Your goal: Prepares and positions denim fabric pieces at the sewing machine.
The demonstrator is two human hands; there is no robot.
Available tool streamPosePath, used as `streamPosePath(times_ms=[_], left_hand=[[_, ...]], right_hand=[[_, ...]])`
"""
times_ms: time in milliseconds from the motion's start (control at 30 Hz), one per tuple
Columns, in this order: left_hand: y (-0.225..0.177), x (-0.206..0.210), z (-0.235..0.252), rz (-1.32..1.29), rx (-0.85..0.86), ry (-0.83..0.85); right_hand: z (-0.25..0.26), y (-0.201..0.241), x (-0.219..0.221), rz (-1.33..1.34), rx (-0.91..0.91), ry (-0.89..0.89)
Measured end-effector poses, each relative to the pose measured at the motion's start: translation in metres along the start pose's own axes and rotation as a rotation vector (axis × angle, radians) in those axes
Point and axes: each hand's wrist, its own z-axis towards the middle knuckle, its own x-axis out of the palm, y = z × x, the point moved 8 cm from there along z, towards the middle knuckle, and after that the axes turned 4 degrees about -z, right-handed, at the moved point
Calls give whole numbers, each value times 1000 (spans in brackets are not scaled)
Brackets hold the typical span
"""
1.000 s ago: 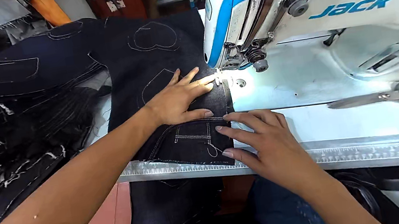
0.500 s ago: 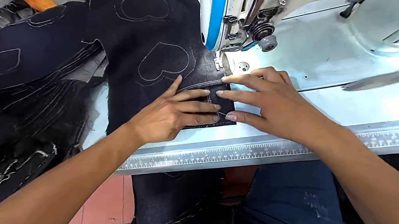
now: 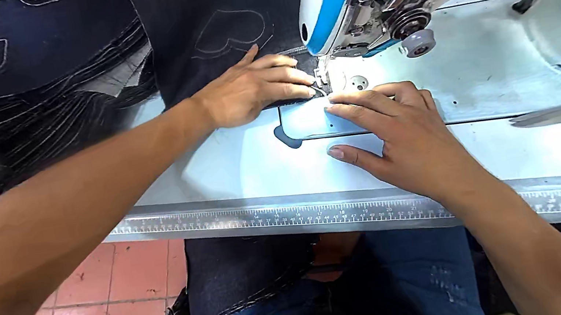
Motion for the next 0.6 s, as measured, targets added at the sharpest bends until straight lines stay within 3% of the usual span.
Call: streamPosePath(times_ms=[100,167,267,367,533,600], left_hand=[[4,-28,18,154,95,158],[6,-54,30,266,271,240],[38,-63,20,287,412,323],[29,-24,-20,168,302,325],[-78,15,-55,99,-406,-35],[-113,21,-59,62,-501,-230]], right_hand=[[2,-1,-1,27,4,-4],[0,-2,-1,42,10,-16],[0,-2,-3,57,1,-26],[-2,-2,-5,78,-15,-69],[-3,6,-5,48,-98,-33],[-6,14,-5,47,-164,-17]])
